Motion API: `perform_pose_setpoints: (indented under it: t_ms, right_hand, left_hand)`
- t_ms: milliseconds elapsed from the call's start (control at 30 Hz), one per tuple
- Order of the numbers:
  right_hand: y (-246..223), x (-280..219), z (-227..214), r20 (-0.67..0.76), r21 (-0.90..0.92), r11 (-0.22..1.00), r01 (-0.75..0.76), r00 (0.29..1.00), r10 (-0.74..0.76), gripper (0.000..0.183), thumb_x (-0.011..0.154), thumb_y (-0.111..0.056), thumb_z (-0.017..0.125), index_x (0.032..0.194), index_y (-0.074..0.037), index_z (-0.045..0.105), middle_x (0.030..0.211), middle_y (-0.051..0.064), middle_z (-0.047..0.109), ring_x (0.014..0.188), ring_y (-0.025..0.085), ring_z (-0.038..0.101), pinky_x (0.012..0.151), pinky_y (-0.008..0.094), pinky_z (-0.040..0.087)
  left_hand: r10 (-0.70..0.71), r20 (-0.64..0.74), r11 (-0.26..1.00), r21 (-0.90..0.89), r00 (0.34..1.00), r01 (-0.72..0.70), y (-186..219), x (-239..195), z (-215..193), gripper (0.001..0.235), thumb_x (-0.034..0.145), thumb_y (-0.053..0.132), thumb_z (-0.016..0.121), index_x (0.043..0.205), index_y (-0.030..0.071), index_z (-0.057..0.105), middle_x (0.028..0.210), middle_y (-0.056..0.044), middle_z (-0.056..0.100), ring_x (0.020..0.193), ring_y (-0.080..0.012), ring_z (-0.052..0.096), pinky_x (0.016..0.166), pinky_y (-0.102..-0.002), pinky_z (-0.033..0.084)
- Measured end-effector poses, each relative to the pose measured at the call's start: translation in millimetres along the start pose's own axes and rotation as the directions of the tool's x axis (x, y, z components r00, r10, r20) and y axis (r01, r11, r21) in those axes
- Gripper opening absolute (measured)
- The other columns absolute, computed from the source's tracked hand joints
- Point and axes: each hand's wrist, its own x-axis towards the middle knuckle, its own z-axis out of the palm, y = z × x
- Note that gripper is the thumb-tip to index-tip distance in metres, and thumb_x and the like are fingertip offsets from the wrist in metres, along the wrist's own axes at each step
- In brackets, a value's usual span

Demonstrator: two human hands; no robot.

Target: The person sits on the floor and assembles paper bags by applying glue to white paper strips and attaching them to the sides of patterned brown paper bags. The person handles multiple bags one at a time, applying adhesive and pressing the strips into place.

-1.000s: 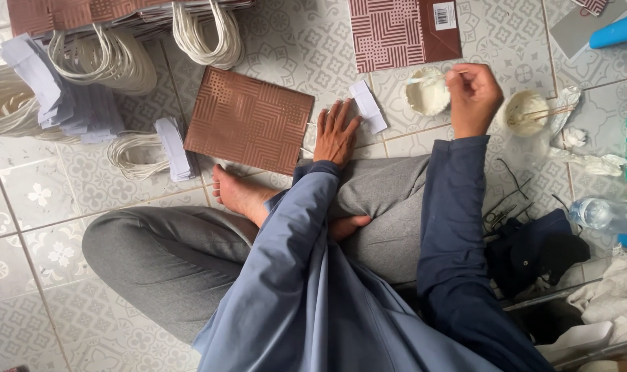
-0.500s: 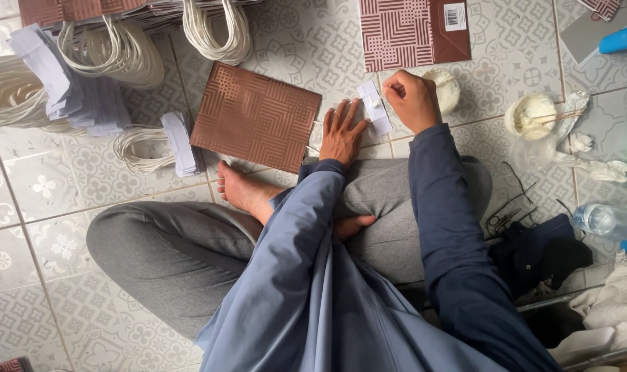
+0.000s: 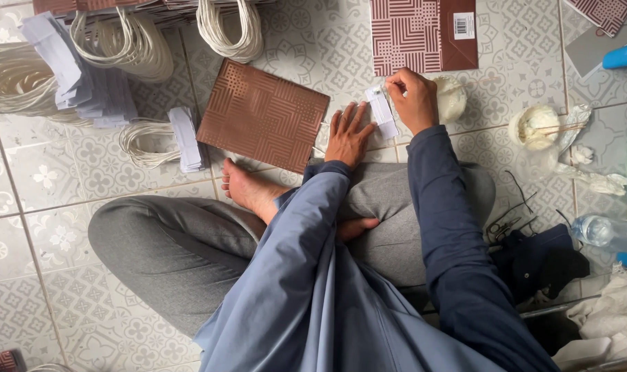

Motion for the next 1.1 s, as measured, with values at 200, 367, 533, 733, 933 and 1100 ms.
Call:
perform_pose_setpoints:
  t_ms: [200, 367, 533, 733, 933, 1100]
  right_hand:
    - [16, -12, -4, 0.115, -0.062, 0.998, -0.033, 0.993, 0.04, 0.004, 0.092, -0.014, 0.077, 0.094, -0.014, 0.074, 0.083, 0.004, 0.075, 0.077, 0.024, 0.073, 0.072, 0.036, 0.059]
    - [8, -24, -24, 0.201, -0.044, 0.994, -0.096, 0.974, 0.103, 0.004, 0.09, -0.012, 0.075, 0.094, -0.011, 0.074, 0.082, 0.005, 0.075, 0.076, 0.026, 0.073, 0.072, 0.039, 0.06]
    - [21, -14, -8, 0.137, -0.067, 0.997, -0.042, 0.989, 0.051, 0.004, 0.092, -0.013, 0.077, 0.095, -0.011, 0.074, 0.081, 0.004, 0.075, 0.073, 0.024, 0.072, 0.069, 0.037, 0.059]
    - [6, 2, 2, 0.022, -0.02, 1.0, 0.015, 1.0, -0.014, 0.007, 0.094, -0.008, 0.078, 0.099, -0.011, 0.075, 0.085, 0.007, 0.076, 0.077, 0.027, 0.073, 0.071, 0.038, 0.059]
    - [6, -7, -6, 0.141, 0.0, 1.0, -0.003, 0.99, 0.003, 0.006, 0.093, -0.008, 0.077, 0.097, -0.012, 0.074, 0.084, 0.006, 0.075, 0.078, 0.027, 0.072, 0.073, 0.039, 0.059]
    - [-4, -19, -37, 0.309, -0.037, 0.992, -0.121, 0.943, 0.126, 0.005, 0.094, -0.01, 0.072, 0.099, -0.01, 0.073, 0.088, 0.009, 0.075, 0.084, 0.033, 0.073, 0.077, 0.045, 0.058]
  left_hand:
    - [0.005, 0.028, 1.0, 0.001, 1.0, -0.005, -2, 0, 0, 0.024, 0.099, 0.031, 0.055, 0.119, 0.033, 0.066, 0.163, -0.004, 0.038, 0.153, -0.0329, 0.03, 0.123, -0.057, 0.024]
    - [-0.004, 0.032, 1.0, -0.004, 0.999, 0.004, -2, -1, 0, 0.024, 0.099, 0.032, 0.054, 0.12, 0.033, 0.066, 0.163, -0.004, 0.037, 0.153, -0.0327, 0.03, 0.123, -0.056, 0.023]
    - [-0.003, 0.044, 1.0, -0.005, 0.999, 0.003, 0, 0, -1, 0.025, 0.098, 0.031, 0.055, 0.12, 0.033, 0.066, 0.164, -0.004, 0.036, 0.153, -0.0331, 0.029, 0.123, -0.056, 0.022]
    - [-0.012, 0.064, 1.0, 0.007, 0.998, 0.011, -1, 1, -3, 0.025, 0.098, 0.032, 0.055, 0.121, 0.033, 0.065, 0.164, -0.004, 0.035, 0.153, -0.0326, 0.029, 0.124, -0.057, 0.022]
    - [-0.002, 0.056, 1.0, 0.013, 0.998, 0.001, 0, 0, -4, 0.025, 0.098, 0.03, 0.056, 0.121, 0.033, 0.065, 0.163, -0.004, 0.036, 0.153, -0.0332, 0.03, 0.123, -0.056, 0.022]
    - [-0.013, 0.049, 1.0, 0.009, 0.999, 0.012, 2, 1, -6, 0.026, 0.096, 0.029, 0.057, 0.12, 0.033, 0.066, 0.164, -0.003, 0.036, 0.153, -0.0322, 0.03, 0.123, -0.056, 0.023]
